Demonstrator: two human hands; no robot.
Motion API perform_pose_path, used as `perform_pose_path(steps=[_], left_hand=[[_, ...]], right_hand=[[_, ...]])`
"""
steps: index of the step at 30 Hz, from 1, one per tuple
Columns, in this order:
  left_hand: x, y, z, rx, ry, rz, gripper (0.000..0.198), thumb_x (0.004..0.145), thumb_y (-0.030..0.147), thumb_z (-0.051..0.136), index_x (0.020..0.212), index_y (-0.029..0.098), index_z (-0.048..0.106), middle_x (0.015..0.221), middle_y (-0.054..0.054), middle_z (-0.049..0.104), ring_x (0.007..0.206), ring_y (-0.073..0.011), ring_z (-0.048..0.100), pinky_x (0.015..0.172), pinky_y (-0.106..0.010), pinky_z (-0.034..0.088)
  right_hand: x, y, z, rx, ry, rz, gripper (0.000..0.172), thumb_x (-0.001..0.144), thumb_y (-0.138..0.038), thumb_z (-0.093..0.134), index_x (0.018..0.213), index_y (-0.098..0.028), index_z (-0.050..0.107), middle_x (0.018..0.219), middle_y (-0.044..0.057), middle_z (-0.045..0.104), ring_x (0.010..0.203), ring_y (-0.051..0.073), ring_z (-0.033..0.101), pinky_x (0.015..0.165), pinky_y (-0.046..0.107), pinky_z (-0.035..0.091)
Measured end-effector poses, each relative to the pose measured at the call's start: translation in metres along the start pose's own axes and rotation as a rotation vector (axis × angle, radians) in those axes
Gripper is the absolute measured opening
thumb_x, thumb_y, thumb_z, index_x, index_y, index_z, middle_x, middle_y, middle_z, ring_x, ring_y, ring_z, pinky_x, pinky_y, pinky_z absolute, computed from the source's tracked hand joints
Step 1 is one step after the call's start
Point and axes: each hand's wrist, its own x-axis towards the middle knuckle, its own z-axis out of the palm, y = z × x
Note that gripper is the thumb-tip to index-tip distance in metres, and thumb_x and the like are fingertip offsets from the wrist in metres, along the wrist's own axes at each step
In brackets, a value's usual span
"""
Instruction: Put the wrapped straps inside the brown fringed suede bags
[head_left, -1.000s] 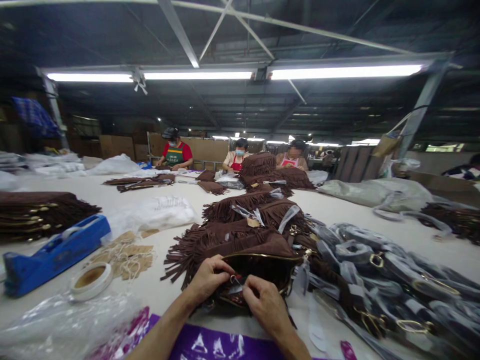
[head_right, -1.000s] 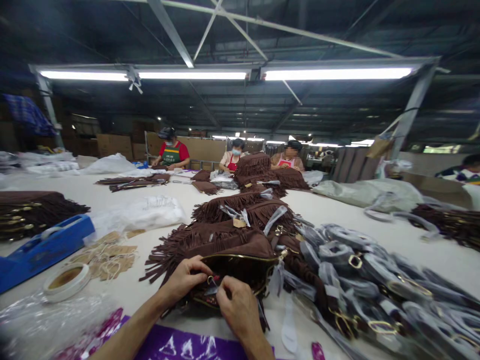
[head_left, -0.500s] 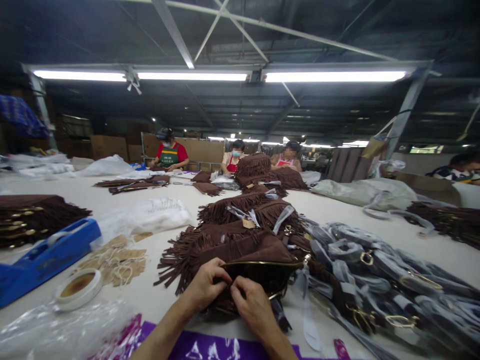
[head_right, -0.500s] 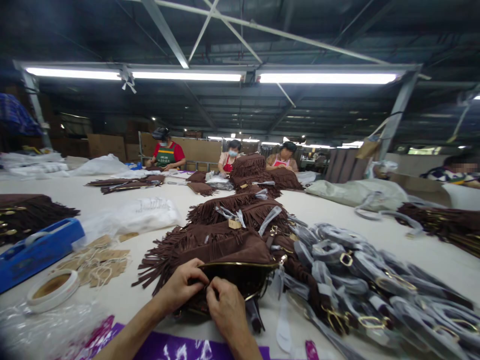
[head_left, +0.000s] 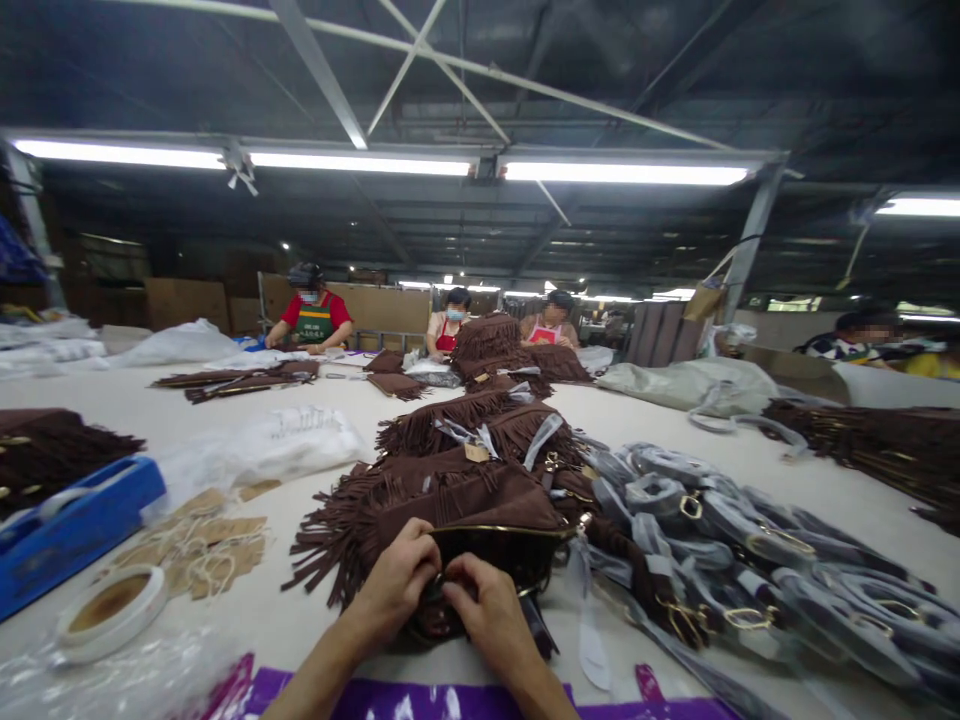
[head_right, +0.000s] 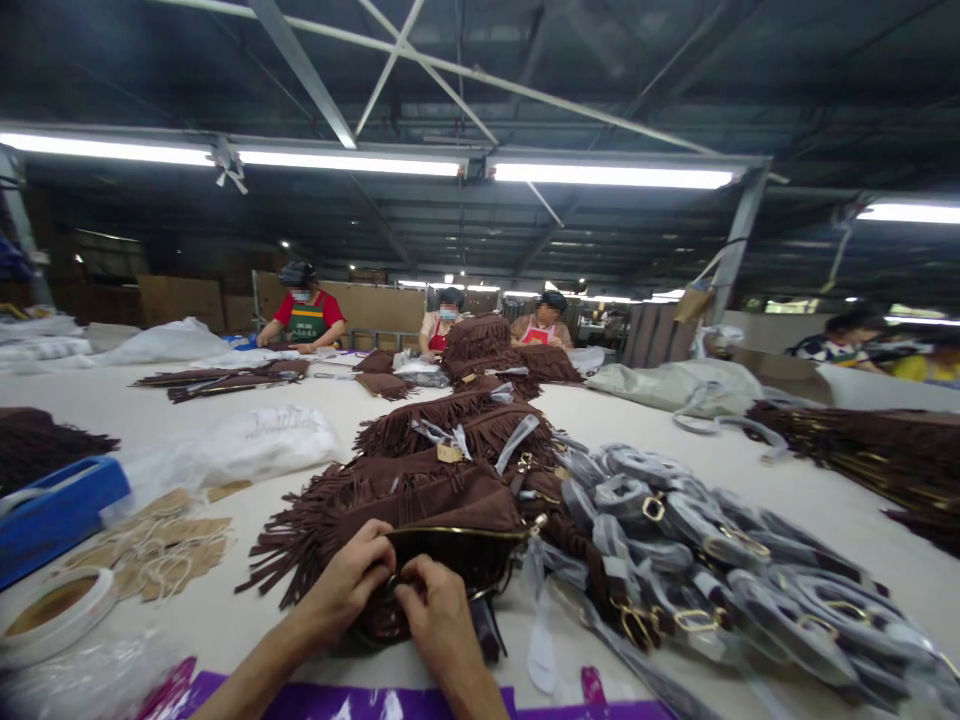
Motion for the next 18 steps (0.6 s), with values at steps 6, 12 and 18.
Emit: perform_pose_path(steps=[6,12,18], left_hand=[[0.007,-0.003,-0.005,-0.371,-0.033,-0.152,0.024,0.078,0.043,0.058,0.072,0.021,0.058,0.137,-0.01,0.05,0.131,-0.0321,0.041,0.111,-0.046,0.03],[0.021,0.017,-0.005,-0.205,0.062,-0.141,0.031,0.075,0.052,0.058,0.067,0.022,0.061,0.143,-0.009,0.047,0.134,-0.0347,0.037,0.113,-0.049,0.026],[0.08,0.098,0.008,0.033,-0.08,0.052,0.017,0.075,0.035,0.055,0.068,0.022,0.063,0.103,-0.008,0.069,0.103,-0.0284,0.058,0.094,-0.037,0.045]], right_hand=[[0.007,-0.011,0.006,0.177,0.198,-0.223,0.013,0.08,-0.018,0.055,0.073,-0.019,0.067,0.076,0.002,0.063,0.073,0.016,0.059,0.067,0.023,0.043],[0.007,-0.014,-0.006,0.49,0.163,-0.097,0.018,0.082,-0.03,0.059,0.075,-0.018,0.071,0.068,-0.001,0.063,0.066,0.015,0.057,0.063,0.023,0.041],[0.01,0.003,0.008,0.429,0.159,-0.098,0.028,0.08,-0.046,0.066,0.066,-0.022,0.071,0.059,-0.004,0.058,0.057,0.014,0.054,0.054,0.022,0.04]])
